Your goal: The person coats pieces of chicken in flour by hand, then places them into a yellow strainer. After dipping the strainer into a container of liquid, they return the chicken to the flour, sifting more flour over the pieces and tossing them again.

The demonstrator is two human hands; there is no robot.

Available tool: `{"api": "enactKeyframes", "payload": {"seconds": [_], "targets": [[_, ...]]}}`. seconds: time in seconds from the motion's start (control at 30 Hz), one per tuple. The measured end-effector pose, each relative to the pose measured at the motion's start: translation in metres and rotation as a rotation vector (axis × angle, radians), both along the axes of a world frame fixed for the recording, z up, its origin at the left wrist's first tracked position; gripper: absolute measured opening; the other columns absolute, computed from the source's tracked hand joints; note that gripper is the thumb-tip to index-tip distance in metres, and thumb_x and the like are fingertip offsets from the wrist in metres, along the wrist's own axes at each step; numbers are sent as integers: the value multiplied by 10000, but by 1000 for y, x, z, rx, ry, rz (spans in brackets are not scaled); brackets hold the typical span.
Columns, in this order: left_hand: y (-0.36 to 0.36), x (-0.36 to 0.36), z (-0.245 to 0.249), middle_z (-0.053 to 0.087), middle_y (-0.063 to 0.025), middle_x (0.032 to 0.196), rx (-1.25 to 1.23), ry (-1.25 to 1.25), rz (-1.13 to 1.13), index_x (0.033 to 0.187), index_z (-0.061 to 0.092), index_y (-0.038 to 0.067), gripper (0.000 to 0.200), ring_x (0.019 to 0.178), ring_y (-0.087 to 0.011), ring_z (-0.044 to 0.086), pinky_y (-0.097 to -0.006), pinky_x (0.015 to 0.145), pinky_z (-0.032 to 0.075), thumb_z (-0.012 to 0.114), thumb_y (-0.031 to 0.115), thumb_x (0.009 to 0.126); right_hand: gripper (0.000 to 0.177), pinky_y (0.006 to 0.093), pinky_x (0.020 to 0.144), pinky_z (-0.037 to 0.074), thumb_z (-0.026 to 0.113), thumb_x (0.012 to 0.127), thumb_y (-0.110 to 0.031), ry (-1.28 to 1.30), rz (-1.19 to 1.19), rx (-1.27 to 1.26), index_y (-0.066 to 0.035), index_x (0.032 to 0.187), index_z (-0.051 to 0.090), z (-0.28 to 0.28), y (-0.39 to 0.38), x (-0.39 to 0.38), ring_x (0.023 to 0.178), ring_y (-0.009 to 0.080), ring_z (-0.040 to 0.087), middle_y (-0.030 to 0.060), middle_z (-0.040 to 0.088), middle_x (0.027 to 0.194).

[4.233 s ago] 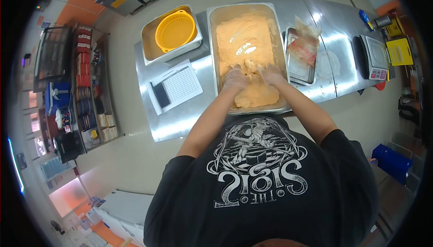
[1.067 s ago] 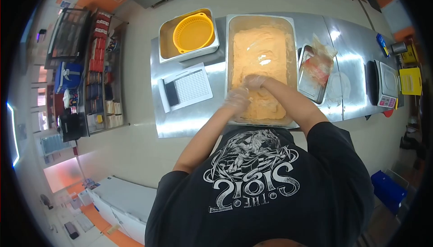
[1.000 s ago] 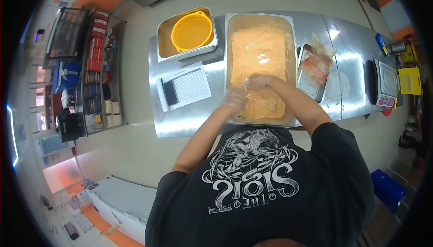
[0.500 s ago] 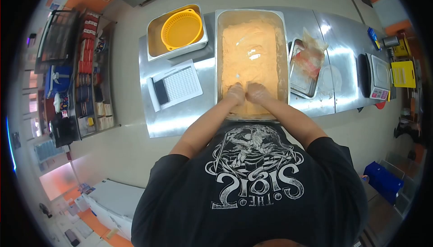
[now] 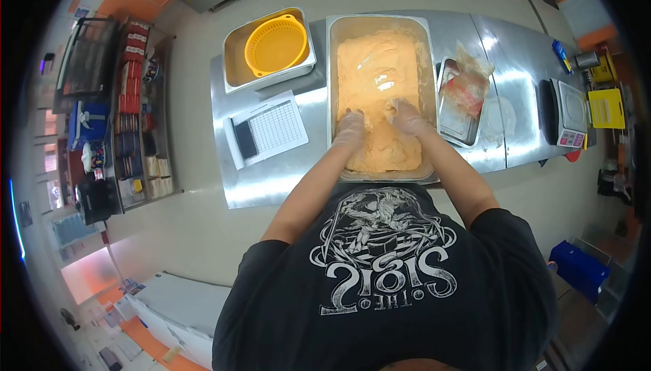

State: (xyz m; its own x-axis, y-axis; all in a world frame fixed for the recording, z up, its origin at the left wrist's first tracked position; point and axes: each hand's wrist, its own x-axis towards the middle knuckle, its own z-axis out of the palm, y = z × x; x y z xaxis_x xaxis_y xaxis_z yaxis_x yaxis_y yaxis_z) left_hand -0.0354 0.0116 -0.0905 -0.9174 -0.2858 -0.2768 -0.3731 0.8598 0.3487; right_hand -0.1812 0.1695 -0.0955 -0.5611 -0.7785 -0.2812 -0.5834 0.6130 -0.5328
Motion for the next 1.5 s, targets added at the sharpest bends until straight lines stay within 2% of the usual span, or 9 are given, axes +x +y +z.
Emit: {"api": "enactKeyframes", "payload": {"seconds": [0.47,0.57,0.77,0.87,0.97,1.07,1.17,1.33,1.5], "targets": [[17,1,39,695,-179,1203,197,-540,-348,1214,657,-22,434,1284,-313,555,-395,1068,420,473,302,992,822,451,1117,406,651,877,-395,-321,-98,278,123,1445,360,18,-12,84,1399,443,410,384,359,1496],[26,15,-66,696,-125,1220,1408,-157,954,1316,598,23,488,1216,-271,598,-390,1046,435,435,394,1042,870,446,1109,416,620,876,-492,-479,-428,70,123,1442,380,-25,-16,86,1381,430,445,355,415,1480],[28,-3,-91,646,-191,1298,1397,-189,1059,1309,604,18,558,1105,-318,661,-415,953,511,383,463,1056,744,448,1033,471,623,872,-528,-247,-751,-73,46,1341,554,-58,-43,88,1223,429,592,315,609,1293],[30,-3,-7,616,-245,1318,537,-374,351,1280,611,-18,539,1223,-349,604,-430,978,494,450,431,1028,661,449,990,496,681,850,-481,-461,-808,-91,29,1266,615,-43,-39,77,1188,414,617,304,640,1240],[35,-10,9,616,-271,1293,686,-321,953,1252,617,-42,462,1235,-387,593,-439,953,512,518,322,985,606,446,968,507,723,830,-453,-355,-756,35,26,1195,652,-93,-32,62,1153,414,632,288,661,1198],[14,-6,-89,614,-291,1276,273,-172,312,1214,633,-50,418,1241,-397,586,-453,975,504,533,264,956,567,456,933,513,736,847,-416,-315,-597,67,38,1173,637,-54,-22,46,1106,410,652,290,668,1177],[10,-6,-33,628,-263,1268,-88,-221,-109,1180,662,-11,357,1209,-389,605,-448,972,509,530,230,951,561,479,945,500,679,887,-446,-107,-210,-153,34,1175,641,-78,-14,29,1086,421,651,294,666,1162],[13,9,21,654,-210,1237,82,-294,63,1120,702,34,303,1154,-350,635,-420,959,515,572,234,933,661,439,1097,415,539,952,-528,-170,-87,327,-27,1383,557,-17,-54,-55,1306,399,520,287,523,1412],[19,28,50,694,-197,1154,2,-282,-240,1103,723,65,326,1093,-354,663,-422,967,507,589,306,929,649,428,1139,381,479,993,-508,-117,-387,-152,-66,1468,474,-34,-75,-91,1361,389,476,220,510,1460]]}}
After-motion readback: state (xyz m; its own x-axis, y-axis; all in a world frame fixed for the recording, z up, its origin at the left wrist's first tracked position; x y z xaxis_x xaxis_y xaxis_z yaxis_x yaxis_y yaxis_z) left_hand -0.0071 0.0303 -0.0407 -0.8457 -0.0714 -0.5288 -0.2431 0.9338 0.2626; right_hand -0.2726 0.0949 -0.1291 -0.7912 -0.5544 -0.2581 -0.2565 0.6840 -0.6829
